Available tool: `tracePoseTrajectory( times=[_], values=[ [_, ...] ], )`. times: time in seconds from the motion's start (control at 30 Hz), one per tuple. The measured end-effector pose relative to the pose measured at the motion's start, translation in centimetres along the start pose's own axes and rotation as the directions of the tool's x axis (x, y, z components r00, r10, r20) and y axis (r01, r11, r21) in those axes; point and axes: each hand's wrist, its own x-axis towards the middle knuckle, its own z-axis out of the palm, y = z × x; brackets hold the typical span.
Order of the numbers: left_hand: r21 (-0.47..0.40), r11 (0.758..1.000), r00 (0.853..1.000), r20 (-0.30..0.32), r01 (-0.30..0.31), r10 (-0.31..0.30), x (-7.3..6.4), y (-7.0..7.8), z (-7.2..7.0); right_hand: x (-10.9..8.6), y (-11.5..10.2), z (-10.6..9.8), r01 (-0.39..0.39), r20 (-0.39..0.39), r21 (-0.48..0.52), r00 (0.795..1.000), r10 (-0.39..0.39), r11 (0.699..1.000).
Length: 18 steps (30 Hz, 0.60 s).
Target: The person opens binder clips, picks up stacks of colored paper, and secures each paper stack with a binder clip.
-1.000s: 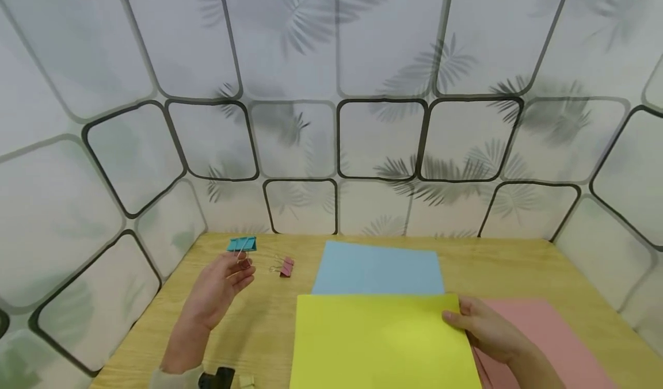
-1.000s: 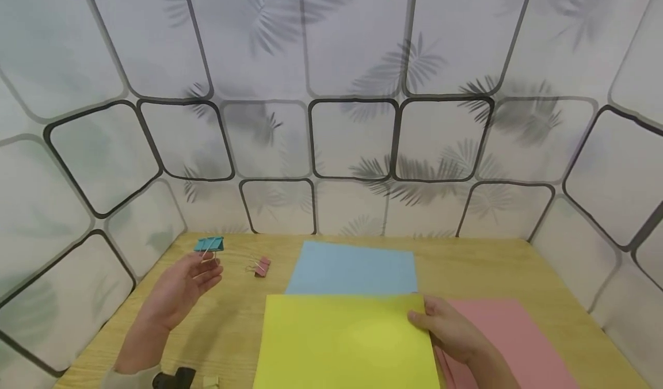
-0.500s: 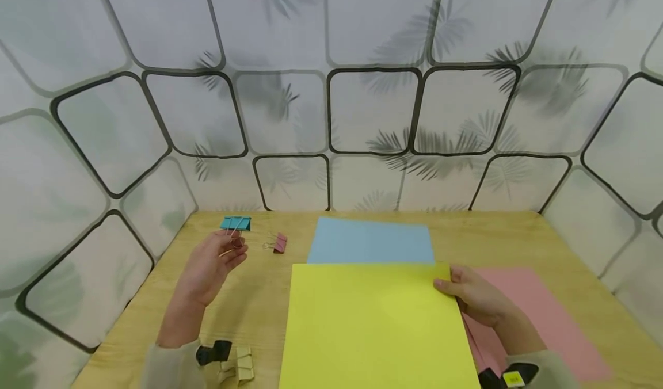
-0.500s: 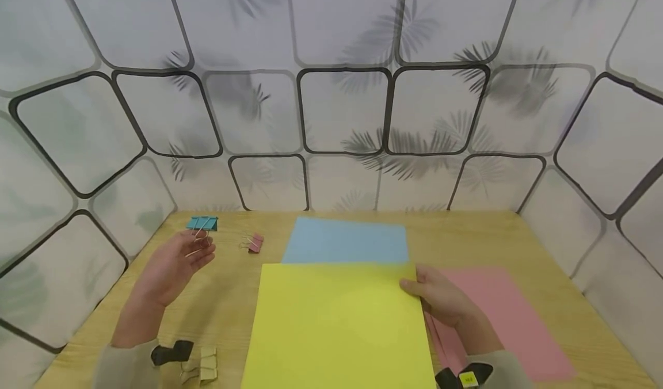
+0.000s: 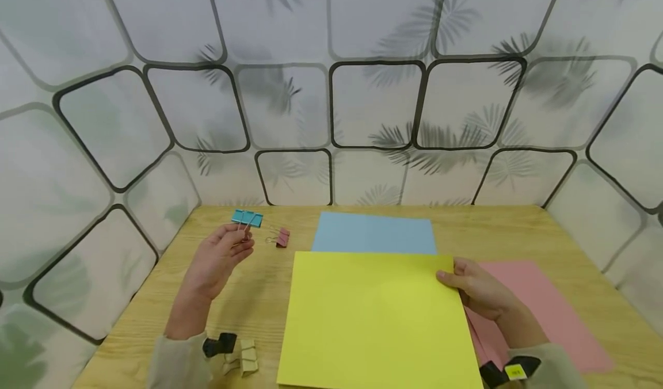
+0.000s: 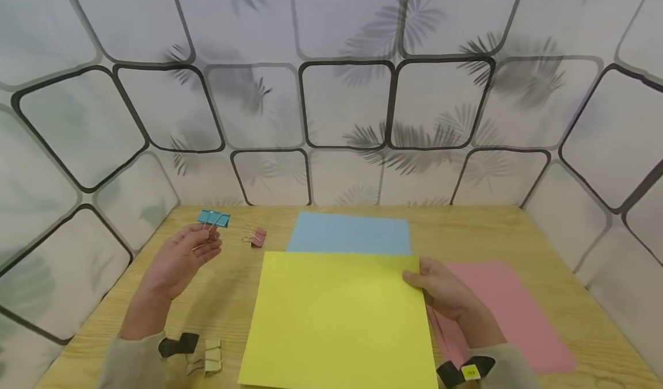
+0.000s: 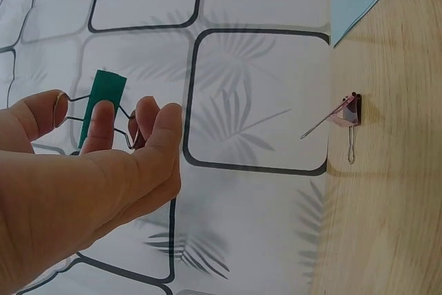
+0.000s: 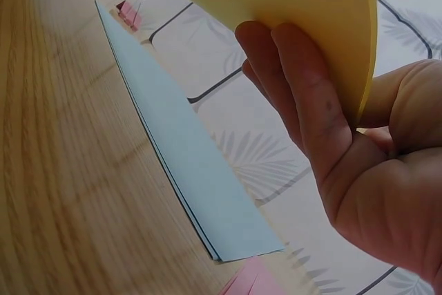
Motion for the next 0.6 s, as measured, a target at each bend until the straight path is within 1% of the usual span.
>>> tracePoseTrajectory(
  times=[0.17,0.23,0.37,0.5,0.6],
  values=[
    [0.045,0.999,1.000,-0.021,0.020,-0.019,0.04,0.10,0.41,-0.18,0.04,0.00,0.006,-0.029,-0.006,1.000,-0.006,1.000],
    [0.077,0.996,0.999,-0.014,0.033,-0.032,-0.02,0.17,0.51,-0.17,0.13,0.00,0.011,-0.037,-0.002,0.999,-0.011,1.000],
    [0.131,0.990,0.998,0.029,0.052,-0.056,-0.23,0.09,0.59,-0.25,0.41,0.05,0.017,-0.026,0.038,1.000,-0.016,0.999],
    [0.146,0.988,0.996,0.069,0.041,-0.052,-0.34,-0.06,0.60,-0.26,0.38,0.06,0.035,-0.012,0.055,0.999,-0.034,0.998],
    [0.155,0.987,0.994,0.101,0.032,-0.049,-0.35,-0.22,0.82,-0.67,0.26,0.06,0.031,-0.026,0.057,0.999,-0.030,0.998]
  ],
)
